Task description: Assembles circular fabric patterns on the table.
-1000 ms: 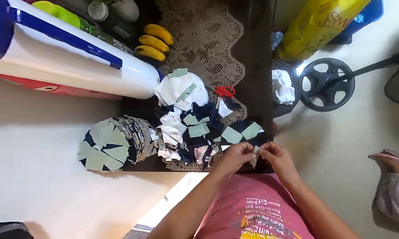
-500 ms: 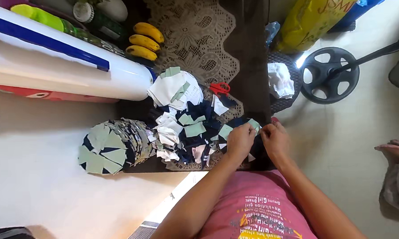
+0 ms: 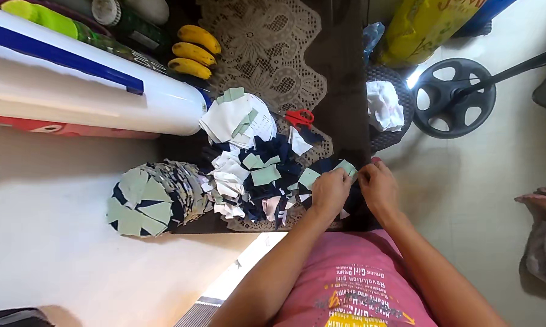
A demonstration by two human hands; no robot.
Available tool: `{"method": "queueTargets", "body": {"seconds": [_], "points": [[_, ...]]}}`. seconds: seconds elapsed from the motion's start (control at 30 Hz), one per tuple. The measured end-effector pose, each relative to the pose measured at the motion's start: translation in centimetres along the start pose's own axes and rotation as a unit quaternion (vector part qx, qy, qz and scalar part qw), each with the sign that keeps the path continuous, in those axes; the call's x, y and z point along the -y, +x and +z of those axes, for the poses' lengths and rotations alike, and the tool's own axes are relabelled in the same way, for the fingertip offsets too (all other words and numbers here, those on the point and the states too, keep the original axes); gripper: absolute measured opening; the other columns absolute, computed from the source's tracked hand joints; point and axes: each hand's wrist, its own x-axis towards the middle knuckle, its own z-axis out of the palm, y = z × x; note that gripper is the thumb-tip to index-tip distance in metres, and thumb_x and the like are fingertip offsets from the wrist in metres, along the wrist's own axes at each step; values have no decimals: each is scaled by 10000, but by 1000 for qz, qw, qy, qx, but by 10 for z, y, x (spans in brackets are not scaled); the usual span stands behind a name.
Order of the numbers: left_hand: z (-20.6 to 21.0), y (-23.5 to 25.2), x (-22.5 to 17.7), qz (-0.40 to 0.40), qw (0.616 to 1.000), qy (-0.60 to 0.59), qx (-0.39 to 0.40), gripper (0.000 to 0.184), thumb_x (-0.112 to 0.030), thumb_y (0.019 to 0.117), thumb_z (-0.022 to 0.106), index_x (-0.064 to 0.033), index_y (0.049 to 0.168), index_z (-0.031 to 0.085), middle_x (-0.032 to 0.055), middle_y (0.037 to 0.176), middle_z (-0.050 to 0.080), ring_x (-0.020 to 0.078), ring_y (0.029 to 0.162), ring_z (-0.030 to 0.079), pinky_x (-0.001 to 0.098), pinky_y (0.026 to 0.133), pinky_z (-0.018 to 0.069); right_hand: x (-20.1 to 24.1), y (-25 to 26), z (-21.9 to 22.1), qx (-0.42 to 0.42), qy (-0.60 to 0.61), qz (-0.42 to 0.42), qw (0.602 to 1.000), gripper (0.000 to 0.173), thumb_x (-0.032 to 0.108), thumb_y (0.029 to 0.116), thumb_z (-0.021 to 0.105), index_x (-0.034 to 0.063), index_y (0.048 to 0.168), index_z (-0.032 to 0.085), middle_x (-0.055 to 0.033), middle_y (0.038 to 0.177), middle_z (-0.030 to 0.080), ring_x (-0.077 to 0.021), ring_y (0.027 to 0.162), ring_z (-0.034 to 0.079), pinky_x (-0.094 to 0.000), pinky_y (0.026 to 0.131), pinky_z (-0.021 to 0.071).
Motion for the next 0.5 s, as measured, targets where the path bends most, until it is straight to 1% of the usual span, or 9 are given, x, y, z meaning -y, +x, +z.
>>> {"method": "queueTargets", "body": {"seconds": [0.1, 0.2, 0.3, 0.37, 0.43, 0.5], "points": [[0, 0, -1, -7, 1000, -22, 9, 288, -274, 1054, 549, -55, 1089, 732, 134, 991, 731, 290, 984, 692, 504, 893, 522, 0, 1, -3, 8, 2, -4, 1000, 144, 122, 963, 667, 12, 1008, 749, -194, 1025, 690, -376, 1001, 672, -553, 856, 537], [1, 1, 0, -13, 999, -29, 5, 281, -275, 1051, 556, -60, 1076, 736, 120, 968, 731, 277, 962, 691, 493, 879, 522, 1, 2, -4, 10, -7, -6, 1000, 125, 111, 956, 677, 17, 995, 749, -190, 1015, 689, -376, 990, 672, -551, 834, 540], [0, 3, 0, -22, 999, -24, 0, 272, -280, 1047, 562, -75, 1058, 742, 103, 945, 731, 256, 937, 691, 477, 857, 524, 2, 5, -4, 16, -13, -6, 1000, 118, 109, 958, 675, 14, 980, 742, -191, 1023, 685, -374, 998, 670, -546, 833, 539], [-1, 3, -1, -23, 999, -22, 0, 272, -278, 1045, 564, -74, 1051, 744, 106, 940, 731, 261, 935, 691, 480, 853, 526, 2, 6, -4, 20, -14, -4, 1000, 115, 110, 955, 681, 12, 977, 735, -187, 1021, 683, -368, 998, 670, -548, 835, 536], [-1, 4, -1, -22, 1000, -21, -2, 271, -277, 1042, 565, -75, 1042, 746, 110, 937, 732, 267, 938, 693, 485, 853, 527, 0, 7, -4, 17, -3, -3, 1000, 104, 93, 947, 682, 6, 988, 720, -188, 1006, 682, -369, 969, 674, -554, 815, 538], [-1, 5, -2, -21, 1000, -23, -2, 267, -275, 1038, 572, -73, 1036, 746, 111, 939, 732, 270, 940, 693, 493, 856, 526, -2, 6, -6, 10, 22, 6, 1000, 113, 76, 954, 668, 6, 1032, 711, -187, 1014, 686, -365, 950, 680, -562, 823, 542]]}}
